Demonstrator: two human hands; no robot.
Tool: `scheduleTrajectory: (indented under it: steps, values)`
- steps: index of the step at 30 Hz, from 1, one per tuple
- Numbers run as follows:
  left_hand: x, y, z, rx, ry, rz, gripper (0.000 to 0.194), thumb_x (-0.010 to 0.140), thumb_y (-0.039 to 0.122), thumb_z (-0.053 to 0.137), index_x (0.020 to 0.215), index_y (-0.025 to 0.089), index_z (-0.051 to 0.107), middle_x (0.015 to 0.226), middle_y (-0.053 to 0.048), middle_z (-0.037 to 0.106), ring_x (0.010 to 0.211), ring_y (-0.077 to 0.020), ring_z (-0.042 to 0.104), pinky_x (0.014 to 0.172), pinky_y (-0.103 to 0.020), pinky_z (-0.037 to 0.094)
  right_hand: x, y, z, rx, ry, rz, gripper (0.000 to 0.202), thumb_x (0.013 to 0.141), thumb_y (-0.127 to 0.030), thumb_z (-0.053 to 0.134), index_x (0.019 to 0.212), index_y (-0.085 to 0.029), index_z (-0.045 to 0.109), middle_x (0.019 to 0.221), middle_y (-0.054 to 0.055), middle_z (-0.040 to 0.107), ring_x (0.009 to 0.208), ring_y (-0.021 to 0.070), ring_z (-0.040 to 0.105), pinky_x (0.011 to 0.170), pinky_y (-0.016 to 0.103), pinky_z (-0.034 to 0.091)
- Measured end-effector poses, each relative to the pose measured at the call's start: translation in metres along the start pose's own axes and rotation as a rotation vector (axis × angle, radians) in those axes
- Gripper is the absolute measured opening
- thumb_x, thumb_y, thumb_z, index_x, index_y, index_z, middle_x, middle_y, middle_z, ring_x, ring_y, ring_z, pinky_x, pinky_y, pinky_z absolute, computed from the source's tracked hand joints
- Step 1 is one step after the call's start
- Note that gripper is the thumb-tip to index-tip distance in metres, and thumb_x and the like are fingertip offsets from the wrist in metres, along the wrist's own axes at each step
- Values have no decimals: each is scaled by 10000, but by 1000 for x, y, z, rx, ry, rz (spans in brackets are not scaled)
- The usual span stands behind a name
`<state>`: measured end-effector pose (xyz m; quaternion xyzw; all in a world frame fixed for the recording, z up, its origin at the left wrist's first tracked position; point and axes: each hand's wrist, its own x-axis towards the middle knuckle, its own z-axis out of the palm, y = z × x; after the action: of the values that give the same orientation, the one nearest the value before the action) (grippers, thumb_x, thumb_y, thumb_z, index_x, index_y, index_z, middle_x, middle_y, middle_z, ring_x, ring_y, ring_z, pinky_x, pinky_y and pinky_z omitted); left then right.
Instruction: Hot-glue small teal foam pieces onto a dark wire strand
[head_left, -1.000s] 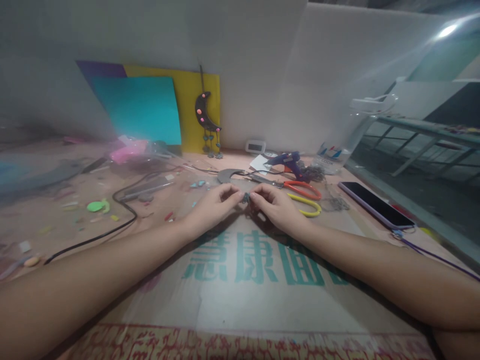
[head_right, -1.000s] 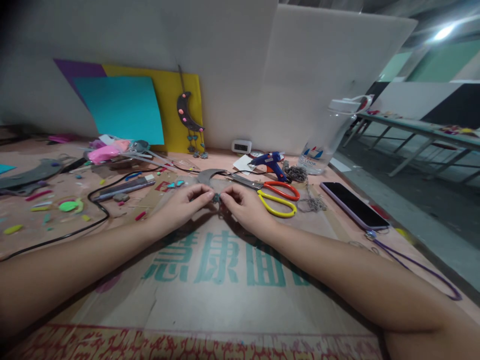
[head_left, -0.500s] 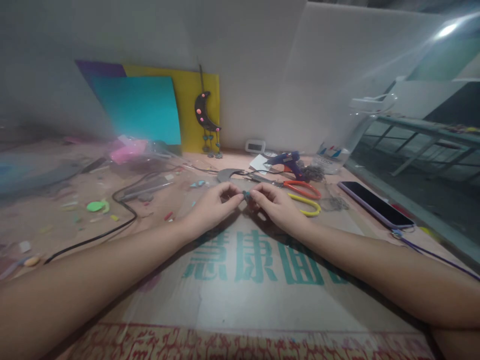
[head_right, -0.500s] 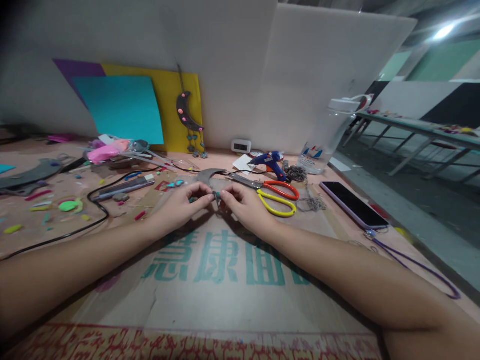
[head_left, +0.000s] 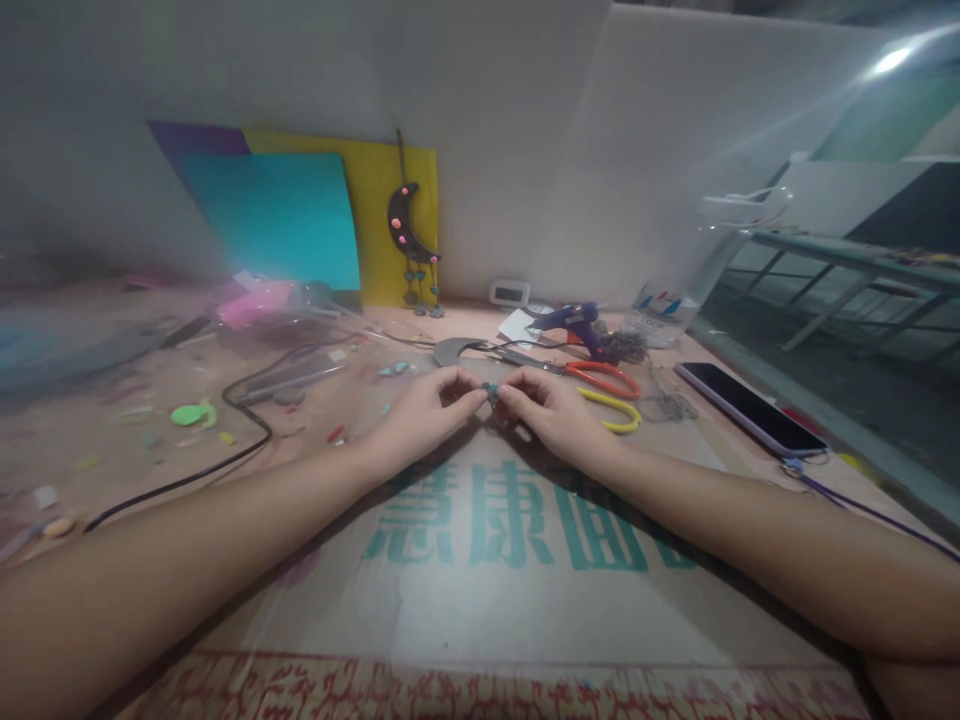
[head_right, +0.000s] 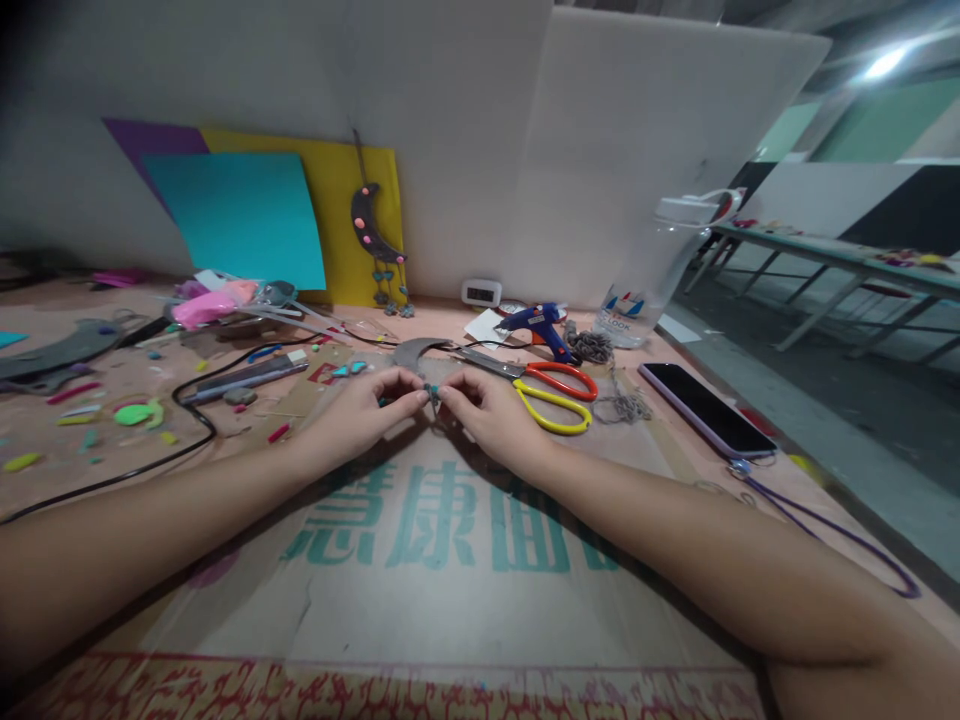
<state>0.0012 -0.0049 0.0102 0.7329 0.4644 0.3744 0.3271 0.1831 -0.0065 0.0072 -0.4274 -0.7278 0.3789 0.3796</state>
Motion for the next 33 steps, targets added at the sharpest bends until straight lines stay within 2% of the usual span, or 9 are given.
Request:
scheduleTrajectory:
  steps: [4,6,9,11,16,18,22,27,33]
  values:
    - [-1,4,-1,-41,13,-9,162,835,309,552,777,160,580,752,-2,608,710,-144,558,677,-252,438,-1,-29,-22,-292,-1,-80,304,876,-324,539,1127,-153,535,1001,81,658,825,169,629,701,287,502]
    - [-1,5,-1,-68,13,-4,154,830,304,557,768,164,576,749,-3,606,706,-145,559,672,-253,442,-2,-53,-44,-513,-60,-115,281,856,-341,568,1084,-176,587,1074,89,661,898,198,625,756,310,490]
    - [-1,4,-1,-92,7,-24,142,822,302,566,768,171,578,737,-5,611,683,-147,562,643,-254,445,-1,-80,-83,-636,-145,-67,259,856,-440,557,936,-220,669,940,42,707,848,198,642,715,278,473]
    - [-1,3,0,-80,16,-31,143,818,312,572,774,177,585,730,-8,617,676,-153,565,631,-258,445,5,-80,-105,-723,-66,51,300,868,-467,522,877,-213,681,856,36,713,787,193,644,658,266,450]
    - [0,-1,0,-40,24,-3,157,823,329,564,797,176,591,770,-12,627,705,-152,565,650,-260,436,34,-21,-139,-1086,81,265,235,851,-400,547,879,-194,655,793,55,702,669,189,608,558,272,370]
    - [1,-4,0,-39,10,0,169,833,339,552,816,174,586,783,-13,625,710,-149,560,655,-260,431,44,7,-145,-1075,118,302,264,837,-414,567,925,-177,643,854,80,704,713,201,616,572,274,383]
    - [2,-7,1,-47,-6,0,188,836,356,549,844,171,583,814,-19,627,739,-154,560,670,-266,424,51,46,-146,-930,239,203,456,798,-479,613,1120,-155,597,1009,115,694,809,220,626,641,287,437]
    - [2,-10,2,-40,-17,4,189,845,355,543,843,169,578,820,-19,621,740,-153,551,670,-267,409,52,66,-135,-761,247,160,414,784,-419,641,1085,-135,637,1024,127,696,849,223,625,728,309,461]
    - [2,-8,1,-36,-14,5,192,849,357,547,856,170,586,818,-14,628,723,-145,554,651,-254,408,53,71,-130,-721,322,185,461,767,-388,649,1149,-130,619,1063,127,687,892,228,624,768,325,465]
